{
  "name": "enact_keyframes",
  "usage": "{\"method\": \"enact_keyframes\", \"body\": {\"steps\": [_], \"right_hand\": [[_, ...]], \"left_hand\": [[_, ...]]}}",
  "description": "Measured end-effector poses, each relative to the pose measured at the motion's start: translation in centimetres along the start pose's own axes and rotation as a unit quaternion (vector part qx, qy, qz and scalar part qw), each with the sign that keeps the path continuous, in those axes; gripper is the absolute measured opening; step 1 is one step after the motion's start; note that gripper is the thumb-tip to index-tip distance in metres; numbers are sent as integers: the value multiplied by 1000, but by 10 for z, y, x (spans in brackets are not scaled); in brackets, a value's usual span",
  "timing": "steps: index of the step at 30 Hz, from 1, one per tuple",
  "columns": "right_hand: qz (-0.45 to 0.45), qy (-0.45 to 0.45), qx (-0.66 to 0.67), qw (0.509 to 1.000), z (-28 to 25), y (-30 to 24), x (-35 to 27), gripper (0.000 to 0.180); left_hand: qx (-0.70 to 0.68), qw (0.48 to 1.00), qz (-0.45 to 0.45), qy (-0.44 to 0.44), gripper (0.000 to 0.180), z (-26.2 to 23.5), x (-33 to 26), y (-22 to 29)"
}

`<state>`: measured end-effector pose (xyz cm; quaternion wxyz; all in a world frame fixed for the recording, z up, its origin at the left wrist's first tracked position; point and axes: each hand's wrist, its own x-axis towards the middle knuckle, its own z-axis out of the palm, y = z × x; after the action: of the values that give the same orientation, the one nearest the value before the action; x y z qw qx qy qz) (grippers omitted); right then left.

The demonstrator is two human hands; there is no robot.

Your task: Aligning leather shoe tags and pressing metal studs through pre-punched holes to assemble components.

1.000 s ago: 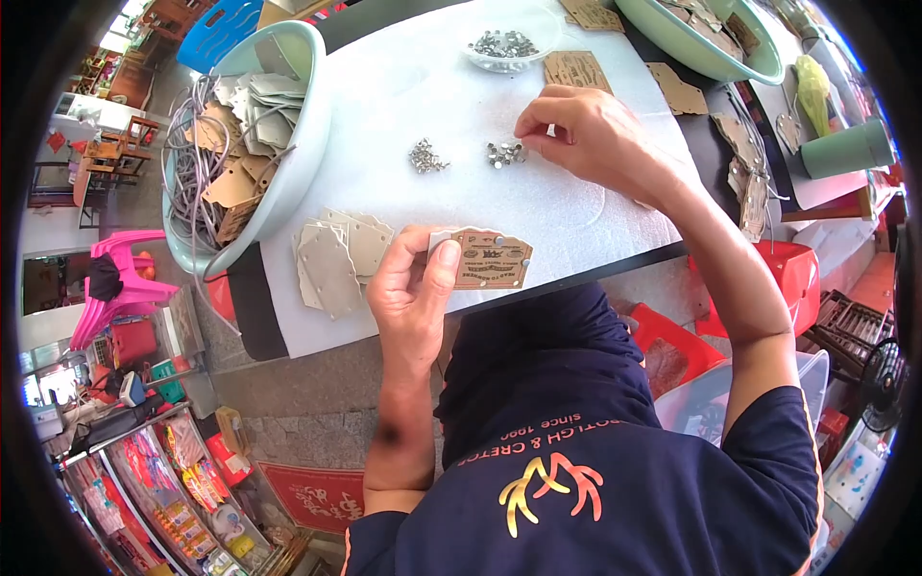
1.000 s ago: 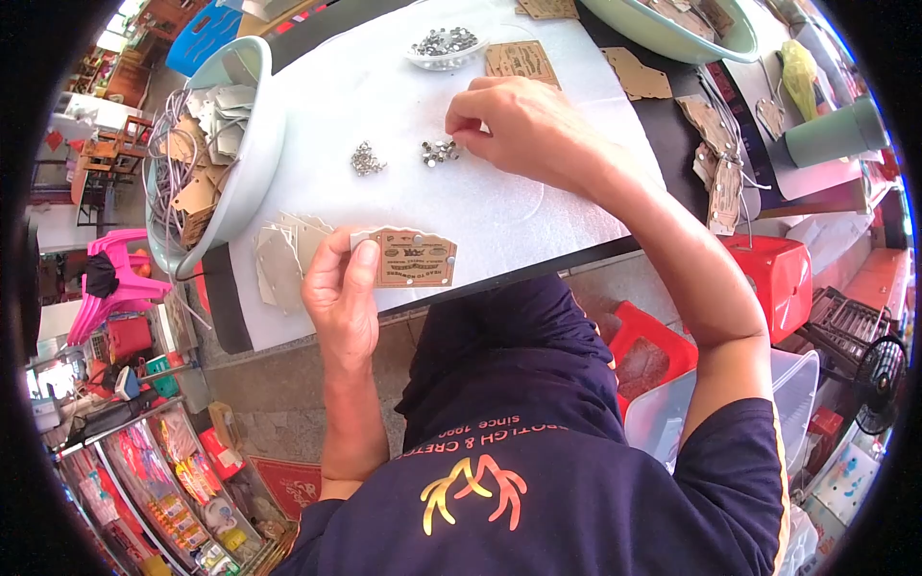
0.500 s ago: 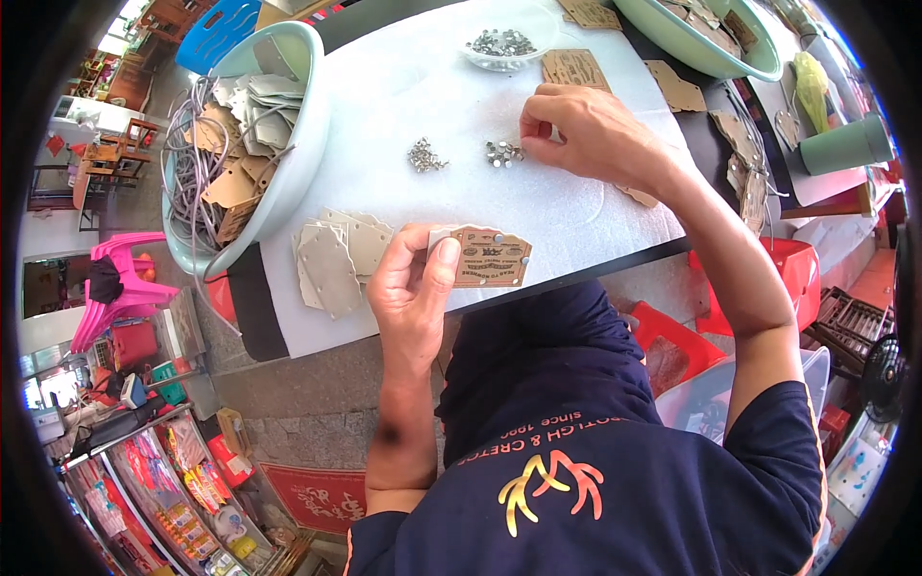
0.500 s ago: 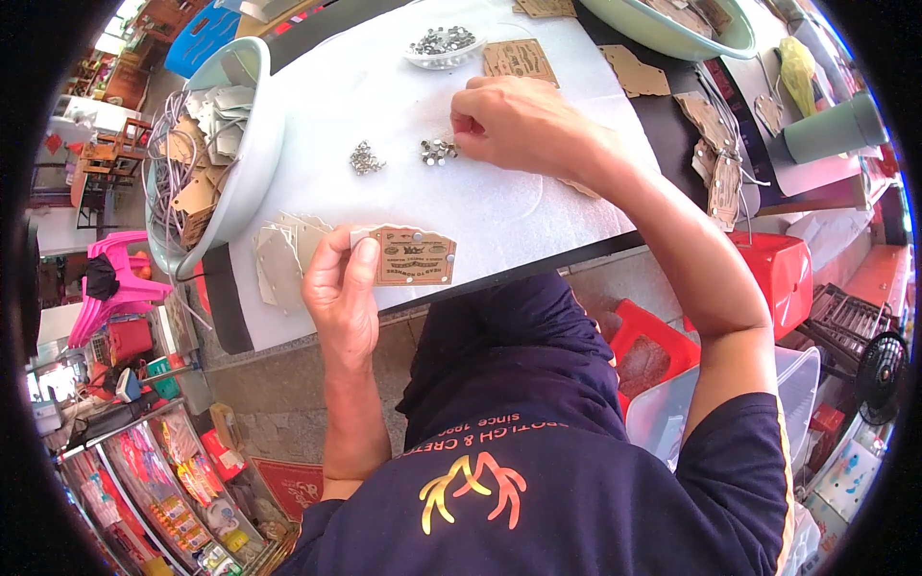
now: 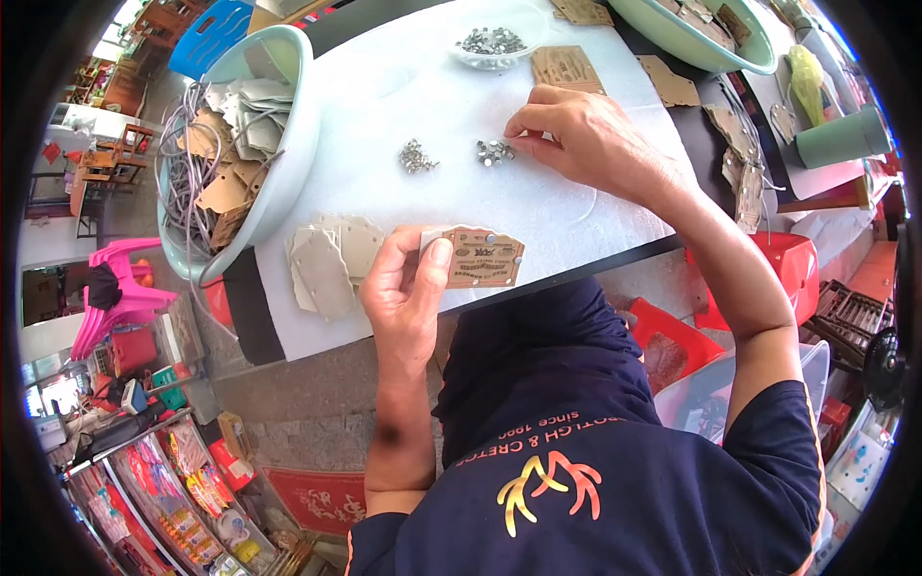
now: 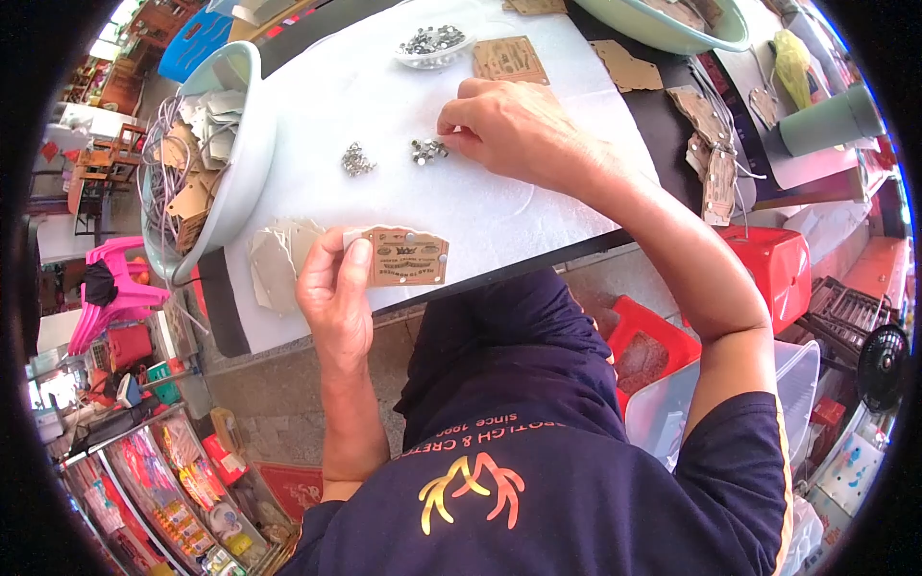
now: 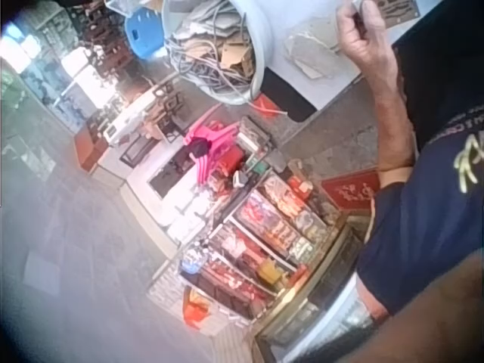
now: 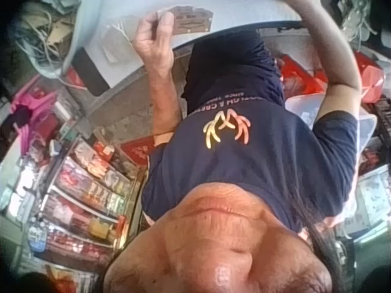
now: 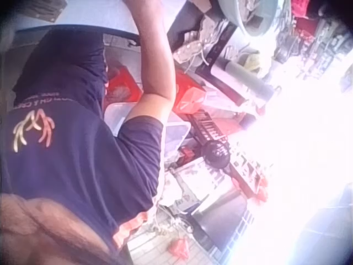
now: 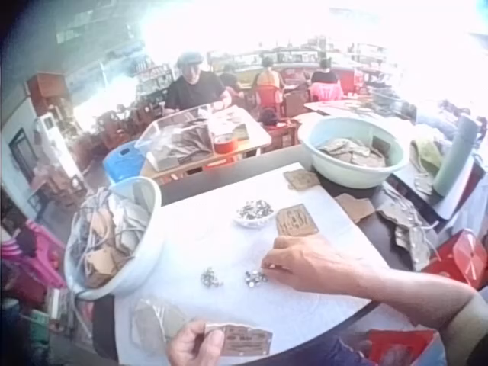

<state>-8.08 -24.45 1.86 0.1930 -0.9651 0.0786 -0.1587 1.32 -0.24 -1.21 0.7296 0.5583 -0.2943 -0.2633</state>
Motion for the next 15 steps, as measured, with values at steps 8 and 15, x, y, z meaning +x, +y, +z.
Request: {"method": "enact_keyframes", "body": {"steps": [8,15], "right_hand": [[-7,-4,-27,1000,4,2,-1,11],[-6,30,17,999,0,-5,-6,10]], "left_hand": [[-10,1000,3,5,12,3,2,0],[-21,1000,8,5,15,2,1,-1]]}}
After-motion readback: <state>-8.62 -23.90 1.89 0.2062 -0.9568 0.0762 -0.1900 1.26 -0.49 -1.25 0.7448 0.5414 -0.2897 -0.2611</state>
